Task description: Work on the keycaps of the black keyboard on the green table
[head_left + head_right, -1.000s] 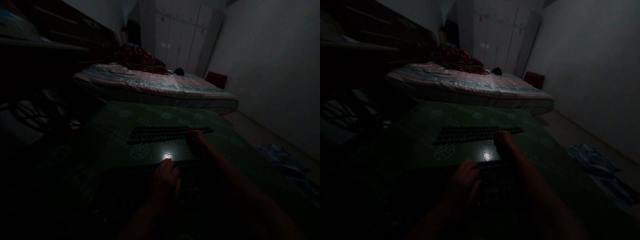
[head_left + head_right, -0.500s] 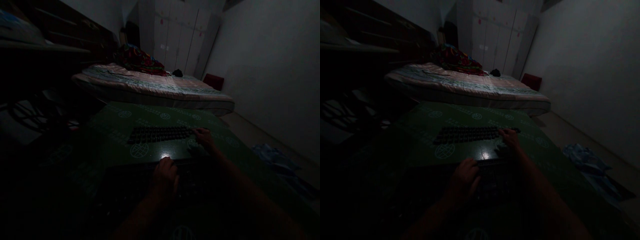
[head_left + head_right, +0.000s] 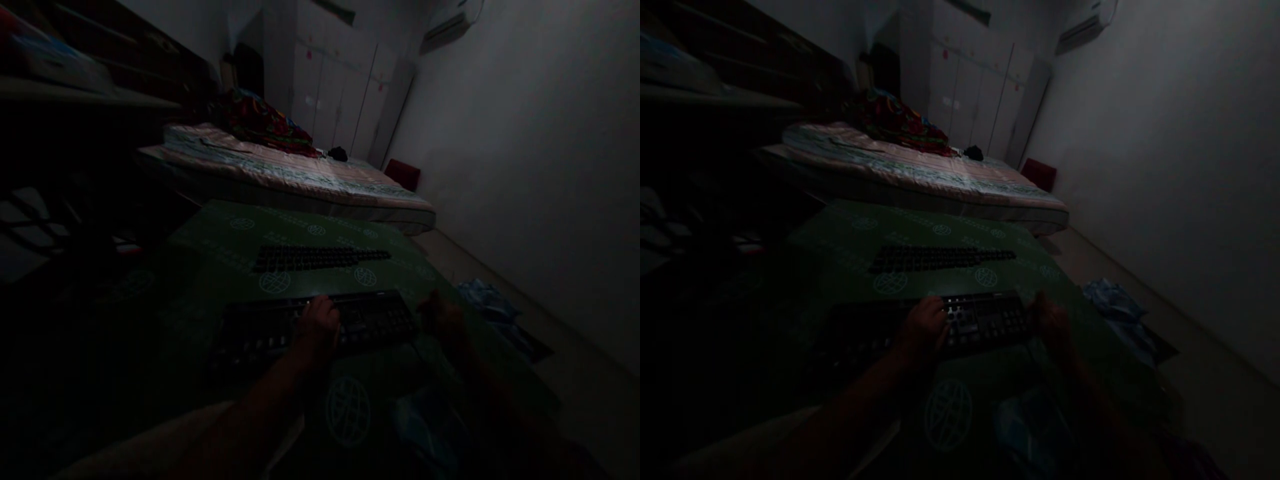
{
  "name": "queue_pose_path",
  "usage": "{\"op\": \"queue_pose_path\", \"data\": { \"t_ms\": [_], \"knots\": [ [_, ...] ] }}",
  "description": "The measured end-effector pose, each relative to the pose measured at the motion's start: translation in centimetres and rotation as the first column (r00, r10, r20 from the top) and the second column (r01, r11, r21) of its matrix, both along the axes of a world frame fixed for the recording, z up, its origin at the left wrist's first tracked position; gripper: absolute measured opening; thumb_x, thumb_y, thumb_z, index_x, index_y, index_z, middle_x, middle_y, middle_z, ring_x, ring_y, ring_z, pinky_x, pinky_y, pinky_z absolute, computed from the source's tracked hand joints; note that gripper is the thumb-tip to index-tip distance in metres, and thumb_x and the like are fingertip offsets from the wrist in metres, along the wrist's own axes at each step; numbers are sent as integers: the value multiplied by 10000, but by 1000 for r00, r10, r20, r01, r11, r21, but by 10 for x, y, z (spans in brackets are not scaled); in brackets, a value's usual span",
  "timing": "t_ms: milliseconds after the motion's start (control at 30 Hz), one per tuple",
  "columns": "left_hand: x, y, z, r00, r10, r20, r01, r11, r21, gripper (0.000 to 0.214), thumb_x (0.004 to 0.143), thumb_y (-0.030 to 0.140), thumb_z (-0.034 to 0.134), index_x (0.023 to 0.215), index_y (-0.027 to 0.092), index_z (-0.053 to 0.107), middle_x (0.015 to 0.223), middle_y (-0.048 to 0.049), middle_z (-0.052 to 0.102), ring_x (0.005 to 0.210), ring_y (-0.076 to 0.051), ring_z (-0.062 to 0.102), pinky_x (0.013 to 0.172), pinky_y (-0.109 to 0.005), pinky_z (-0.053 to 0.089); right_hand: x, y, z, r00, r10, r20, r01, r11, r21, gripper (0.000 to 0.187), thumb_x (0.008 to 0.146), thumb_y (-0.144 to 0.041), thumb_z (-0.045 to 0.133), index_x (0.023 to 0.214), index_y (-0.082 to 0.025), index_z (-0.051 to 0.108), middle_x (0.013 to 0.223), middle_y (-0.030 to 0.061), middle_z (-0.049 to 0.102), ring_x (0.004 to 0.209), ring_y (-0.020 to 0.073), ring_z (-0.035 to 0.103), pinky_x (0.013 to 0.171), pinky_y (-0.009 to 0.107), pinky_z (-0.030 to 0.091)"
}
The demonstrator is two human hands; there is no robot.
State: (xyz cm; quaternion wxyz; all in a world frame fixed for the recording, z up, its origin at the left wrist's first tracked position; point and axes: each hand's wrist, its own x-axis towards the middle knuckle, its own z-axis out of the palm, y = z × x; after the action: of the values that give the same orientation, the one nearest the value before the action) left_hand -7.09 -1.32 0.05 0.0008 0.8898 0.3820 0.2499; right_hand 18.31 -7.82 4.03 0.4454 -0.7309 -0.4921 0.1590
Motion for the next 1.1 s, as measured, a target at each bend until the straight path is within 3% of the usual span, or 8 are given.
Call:
{"op": "queue_pose_path", "data": {
  "t_ms": [167,333,467,667,800,933,1100],
  "knots": [
    [3,-3,4,995,-34,-96,30,999,-38,119,758,90,477,786,128,585,940,-121,583,982,-240,479,823,-377,427,-15,-52,-15,994,-68,-85,52,983,-178,501,731,-626,452,727,-165,647,448,-16,529,405,120,497,386,211,339],
    [7,1,-4,989,-85,-120,80,996,-41,117,767,110,475,769,132,590,882,-115,588,914,-241,501,748,-365,433,-28,-85,-22,975,52,-217,-84,986,-142,363,671,-501,604,767,-156,658,501,-19,574,473,127,534,469,222,416],
    [8,1,-6,986,-104,-129,102,994,-27,111,772,117,476,777,129,586,859,-114,586,915,-243,498,741,-363,426,-23,-94,-18,965,49,-258,-83,989,-123,298,609,-421,688,744,-156,670,641,7,642,561,145,576,517,234,452],
    [5,-2,-4,984,-124,-130,123,992,-10,87,779,126,477,783,139,563,865,-105,584,885,-225,499,732,-345,425,-20,-83,-1,933,34,-358,-69,994,-85,327,575,-432,719,703,-135,674,646,37,647,597,163,585,536,250,453],
    [7,2,-10,980,-150,-131,150,989,-9,69,771,136,486,762,143,554,848,-95,587,874,-221,507,732,-345,436,-24,-65,9,923,50,-381,-56,998,-5,328,630,-452,673,685,-129,661,623,39,633,593,159,582,546,250,455],
    [7,5,-13,974,-191,-124,193,981,3,88,780,124,461,761,144,545,853,-93,587,880,-208,513,750,-336,445,-21,-38,7,958,0,-287,5,1000,19,328,653,-456,633,644,-128,639,571,29,612,549,153,567,528,247,440],
    [5,6,-3,963,-270,-10,270,961,62,87,783,130,461,779,156,543,830,-80,595,866,-199,537,773,-344,461,-12,4,-5,965,-119,-234,115,993,-28,290,656,-434,585,635,-146,603,577,27,615,547,172,580,488,244,419]
  ]
}}
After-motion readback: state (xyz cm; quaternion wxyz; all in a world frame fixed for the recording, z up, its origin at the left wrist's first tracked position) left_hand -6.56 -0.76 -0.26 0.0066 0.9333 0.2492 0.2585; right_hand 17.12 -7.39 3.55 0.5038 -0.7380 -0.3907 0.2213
